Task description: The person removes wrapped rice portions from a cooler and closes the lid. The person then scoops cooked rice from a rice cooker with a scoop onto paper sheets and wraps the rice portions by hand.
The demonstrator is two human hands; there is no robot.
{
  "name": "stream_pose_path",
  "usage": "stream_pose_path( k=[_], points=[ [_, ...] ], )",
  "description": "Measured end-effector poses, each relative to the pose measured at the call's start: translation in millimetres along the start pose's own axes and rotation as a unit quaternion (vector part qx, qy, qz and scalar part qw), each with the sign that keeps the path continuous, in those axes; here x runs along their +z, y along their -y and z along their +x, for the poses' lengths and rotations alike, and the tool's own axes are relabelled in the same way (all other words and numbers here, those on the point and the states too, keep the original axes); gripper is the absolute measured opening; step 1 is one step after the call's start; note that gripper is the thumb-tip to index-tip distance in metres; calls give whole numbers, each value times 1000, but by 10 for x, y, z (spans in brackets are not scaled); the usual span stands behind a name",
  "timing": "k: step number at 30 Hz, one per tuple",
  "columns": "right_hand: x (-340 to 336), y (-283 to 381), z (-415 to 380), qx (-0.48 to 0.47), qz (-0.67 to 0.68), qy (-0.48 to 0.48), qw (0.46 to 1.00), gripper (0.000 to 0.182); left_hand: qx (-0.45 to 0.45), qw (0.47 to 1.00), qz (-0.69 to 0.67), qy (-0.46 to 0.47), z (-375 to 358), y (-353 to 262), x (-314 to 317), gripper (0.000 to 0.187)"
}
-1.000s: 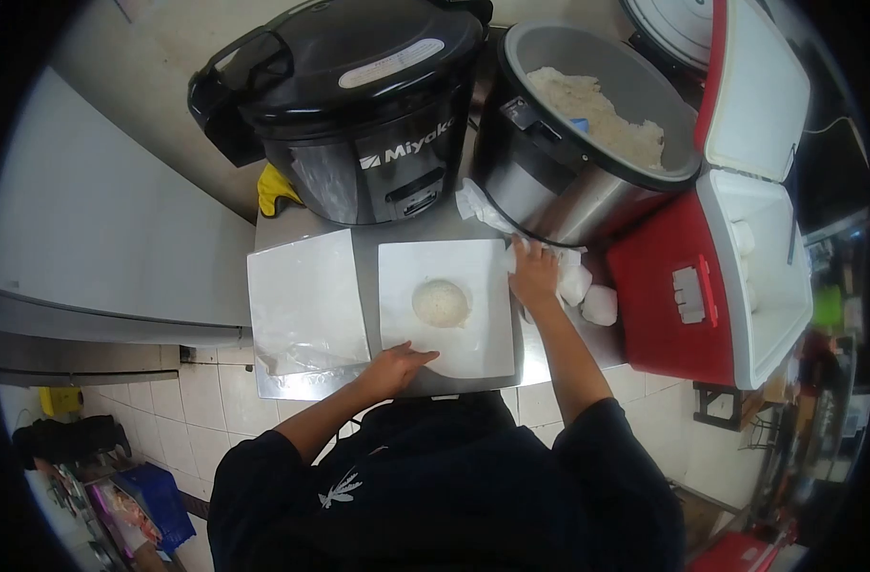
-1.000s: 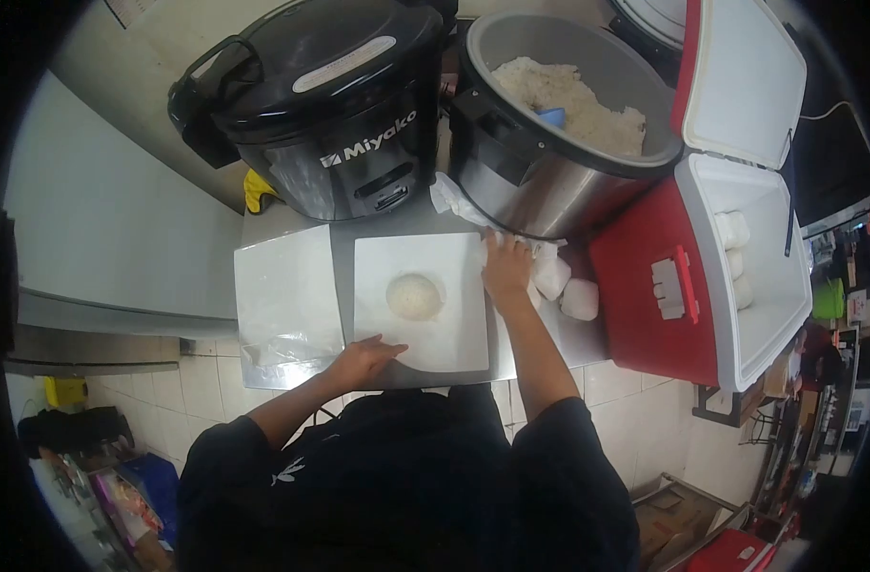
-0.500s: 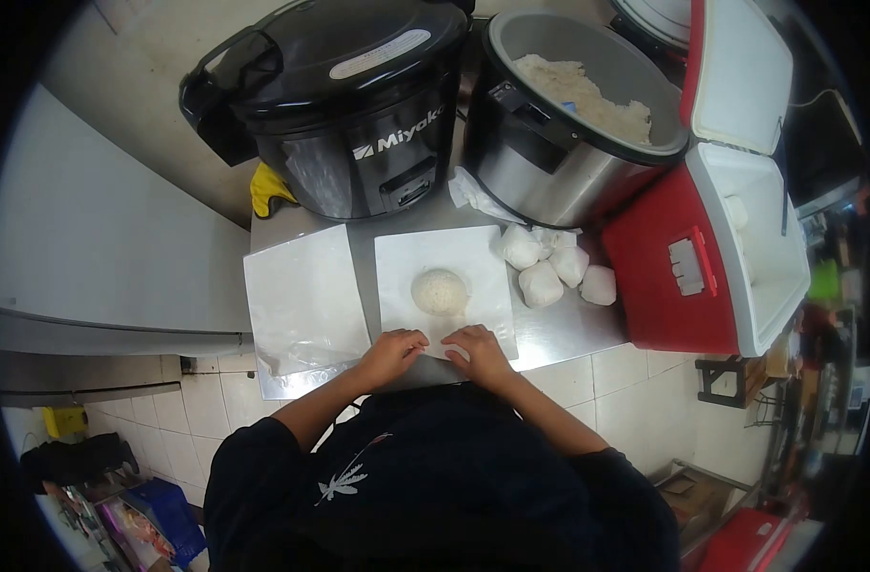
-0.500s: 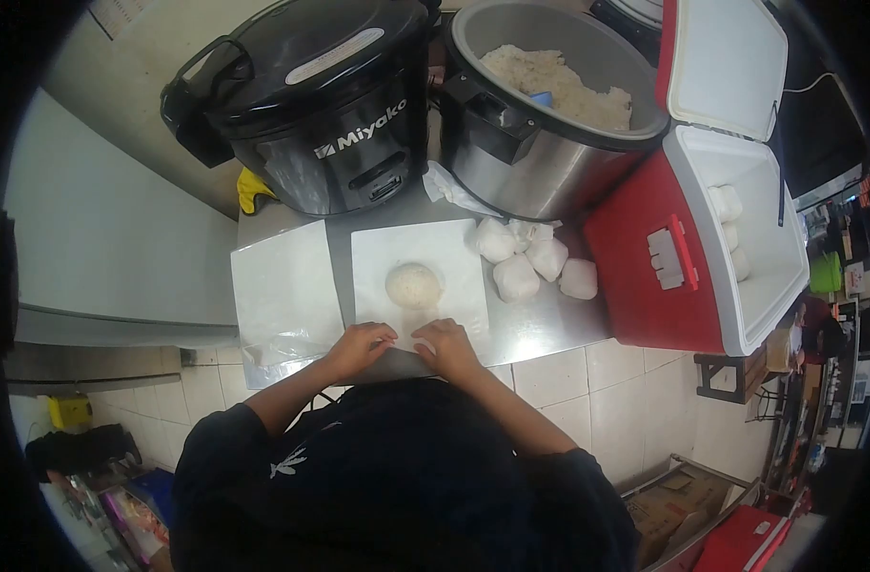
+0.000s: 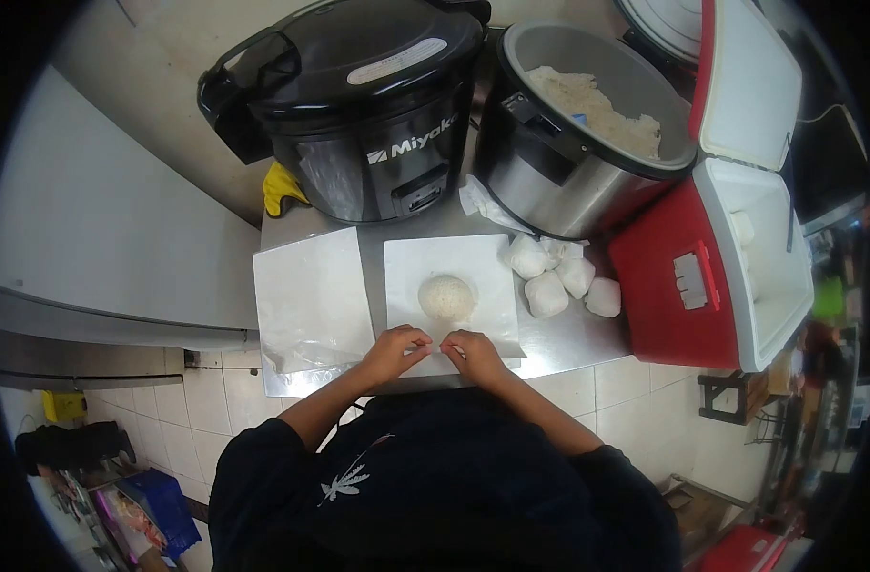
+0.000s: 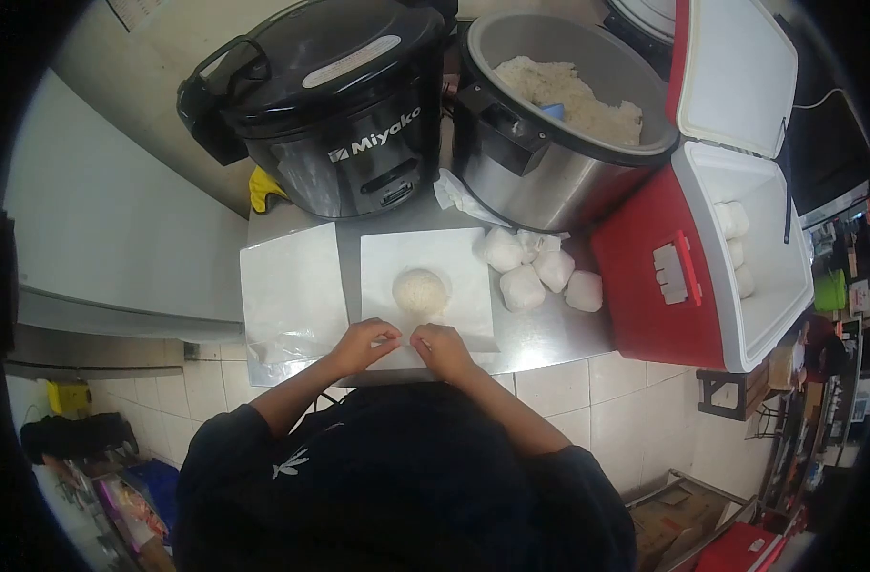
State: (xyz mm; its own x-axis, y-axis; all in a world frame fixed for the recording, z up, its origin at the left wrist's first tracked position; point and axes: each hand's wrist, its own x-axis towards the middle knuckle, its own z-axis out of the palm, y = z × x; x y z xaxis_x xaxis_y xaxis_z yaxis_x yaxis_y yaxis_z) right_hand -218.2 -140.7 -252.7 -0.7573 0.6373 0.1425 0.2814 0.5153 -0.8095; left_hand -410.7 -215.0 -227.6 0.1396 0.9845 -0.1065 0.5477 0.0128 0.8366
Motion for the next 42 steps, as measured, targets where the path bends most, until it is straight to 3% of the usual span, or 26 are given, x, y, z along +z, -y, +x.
stream_pose_path(
  k=[3, 7, 9, 12, 19, 22, 25, 28, 30, 33, 36, 37, 38, 39, 41, 42],
  points=[
    [-37, 3, 37, 41, 24, 12, 999, 5, -40, 999, -18, 30, 6, 103, 32, 27],
    [-59, -23, 55, 56, 26, 23, 998, 8, 3, 1000, -14, 2, 1, 197, 103, 38],
    [-69, -21, 62, 60, 28, 26, 997, 9, -67, 996, -24, 50, 15, 134, 64, 47],
    [-98, 4, 79, 44, 21, 23, 999, 9, -93, 988, -62, 108, 45, 115, -12, 53],
    [-159, 62, 108, 62, 4, 43, 997, 10, -88, 985, -79, 123, 77, 80, -38, 54],
    [-148, 40, 99, 81, -4, 57, 995, 11, -62, 984, -143, 86, 77, 190, 26, 52],
    [-168, 57, 130, 92, -13, 78, 993, 13, -107, 973, -157, 132, 103, 105, -51, 53],
    [-160, 11, 158, 78, -16, 85, 993, 15, -150, 970, -63, 181, 125, 83, -78, 52],
    [-113, -58, 165, 59, -18, 79, 995, 15, -62, 988, -8, 139, 110, 286, 21, 52],
    [-66, -58, 174, 61, -42, 74, 994, 14, -48, 995, 28, 79, 80, 249, 68, 45],
    [-96, 50, 141, 87, -40, 31, 995, 14, -43, 989, 112, 92, 76, 190, 14, 33],
    [-118, 104, 97, 9, -76, -21, 997, 13, -43, 989, 112, 91, 64, 164, 10, 33],
    [-132, 124, 64, -68, -111, -73, 989, 14, -18, 994, 99, 33, 50, 107, -4, 27],
    [-161, 72, 29, -67, -112, -75, 989, 14, 8, 996, 86, -26, 32, 48, -19, 21],
    [-305, -105, -86, -58, -247, -29, 967, 11, -3, 990, 139, -10, -58, -135, -98, 20],
    [-406, -179, -140, -60, -248, -29, 966, 11, -15, 981, 192, 2, -86, -209, -140, 18]
  ],
)
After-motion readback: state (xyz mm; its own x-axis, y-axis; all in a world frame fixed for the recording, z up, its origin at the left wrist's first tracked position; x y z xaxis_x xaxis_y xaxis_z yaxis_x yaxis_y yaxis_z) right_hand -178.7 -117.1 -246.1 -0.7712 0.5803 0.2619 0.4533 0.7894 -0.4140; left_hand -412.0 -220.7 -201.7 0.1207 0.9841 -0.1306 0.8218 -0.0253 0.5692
